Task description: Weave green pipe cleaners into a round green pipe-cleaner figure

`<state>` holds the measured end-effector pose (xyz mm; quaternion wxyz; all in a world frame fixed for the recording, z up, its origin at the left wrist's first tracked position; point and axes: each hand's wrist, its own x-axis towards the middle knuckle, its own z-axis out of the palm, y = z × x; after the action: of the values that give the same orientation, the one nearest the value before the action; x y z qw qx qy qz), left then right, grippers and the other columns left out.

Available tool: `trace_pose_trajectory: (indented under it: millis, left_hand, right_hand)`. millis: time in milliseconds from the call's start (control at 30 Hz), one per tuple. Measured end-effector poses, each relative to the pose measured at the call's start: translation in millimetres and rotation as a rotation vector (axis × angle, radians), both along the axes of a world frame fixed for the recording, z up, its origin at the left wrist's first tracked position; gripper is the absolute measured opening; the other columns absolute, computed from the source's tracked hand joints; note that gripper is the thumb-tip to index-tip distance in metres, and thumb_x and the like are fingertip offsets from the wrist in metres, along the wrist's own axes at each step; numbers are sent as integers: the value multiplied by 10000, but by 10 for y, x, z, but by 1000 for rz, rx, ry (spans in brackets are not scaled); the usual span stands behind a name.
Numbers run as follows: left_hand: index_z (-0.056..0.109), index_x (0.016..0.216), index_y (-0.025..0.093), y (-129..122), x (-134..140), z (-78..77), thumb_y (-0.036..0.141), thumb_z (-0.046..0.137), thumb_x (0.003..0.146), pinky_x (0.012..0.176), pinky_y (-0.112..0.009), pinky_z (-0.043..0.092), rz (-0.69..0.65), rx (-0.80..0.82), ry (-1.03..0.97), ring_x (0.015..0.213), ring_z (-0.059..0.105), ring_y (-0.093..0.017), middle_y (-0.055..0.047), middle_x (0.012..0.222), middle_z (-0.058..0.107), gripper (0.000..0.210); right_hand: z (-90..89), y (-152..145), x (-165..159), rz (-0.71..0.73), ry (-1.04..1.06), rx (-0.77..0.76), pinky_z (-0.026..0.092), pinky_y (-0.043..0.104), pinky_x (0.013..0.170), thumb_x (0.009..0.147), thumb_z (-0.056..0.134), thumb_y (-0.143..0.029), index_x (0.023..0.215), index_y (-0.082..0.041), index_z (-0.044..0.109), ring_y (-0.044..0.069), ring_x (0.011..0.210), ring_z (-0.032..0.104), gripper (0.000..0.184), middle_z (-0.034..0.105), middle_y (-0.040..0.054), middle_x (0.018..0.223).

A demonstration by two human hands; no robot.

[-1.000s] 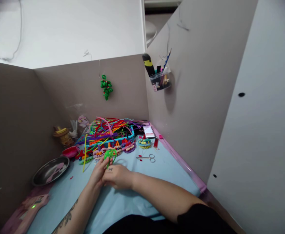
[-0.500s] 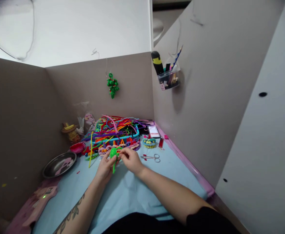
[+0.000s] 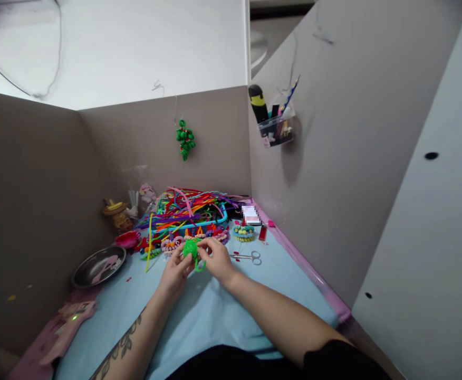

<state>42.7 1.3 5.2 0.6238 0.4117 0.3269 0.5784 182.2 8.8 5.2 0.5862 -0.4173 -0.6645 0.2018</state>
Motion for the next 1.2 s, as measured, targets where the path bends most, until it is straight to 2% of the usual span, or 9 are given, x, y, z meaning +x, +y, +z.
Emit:
trace_pose_trajectory:
  millis: [133, 433, 600, 833, 1067, 1200]
  left_hand:
    - [547, 1072, 192, 31, -13, -33, 216, 771, 588, 782, -268, 475, 31, 7, -21, 873, 641, -185, -73, 987, 677, 534]
    - [555, 1056, 187, 16, -17, -26, 211, 780, 577, 742, -277, 490, 0, -55, -23, 792, 648, -172, -53, 877, 692, 530]
    - [553, 1050, 190, 8, -26, -23, 207, 769, 597, 729, -261, 488, -22, -37, -19, 771, 640, -149, -41, 866, 687, 503]
    - [564, 1042, 203, -2, -26, -6, 234, 794, 547, 676, -253, 486, -7, -61, 45, 745, 644, -160, -46, 885, 692, 547]
    - [541, 1102, 201, 11, -16, -45, 220, 788, 559, 690, -263, 482, -32, -59, 49, 780, 650, -181, -64, 897, 691, 597]
    - [551, 1065, 197, 35, -34, -35, 224, 797, 545, 702, -262, 477, 23, -82, 14, 783, 649, -175, -51, 885, 690, 576]
  right_hand:
    - [26, -28, 3, 19, -32, 43, 433, 263, 655, 745, 537, -162, 795, -185, 626, 152, 731, 548, 105, 620, 35, 799]
    - [-44, 41, -2, -4, 13, -4, 427, 266, 633, 719, 586, -206, 807, -179, 622, 143, 670, 523, 100, 619, 24, 780]
    - [-54, 66, 4, 7, 29, 7, 420, 264, 635, 721, 590, -214, 744, -180, 636, 144, 684, 523, 62, 609, 28, 771]
    - [-60, 74, -1, -18, 74, -36, 422, 306, 767, 691, 629, -228, 642, -190, 643, 162, 804, 517, 64, 521, 31, 822]
    - [-110, 186, 36, 87, 154, -192, 411, 339, 850, 661, 672, -292, 569, -178, 610, 185, 914, 497, 159, 468, 31, 923]
    - [-63, 171, 65, 99, 121, -149, 390, 336, 889, 690, 631, -227, 675, -180, 640, 174, 920, 502, 50, 464, 29, 927]
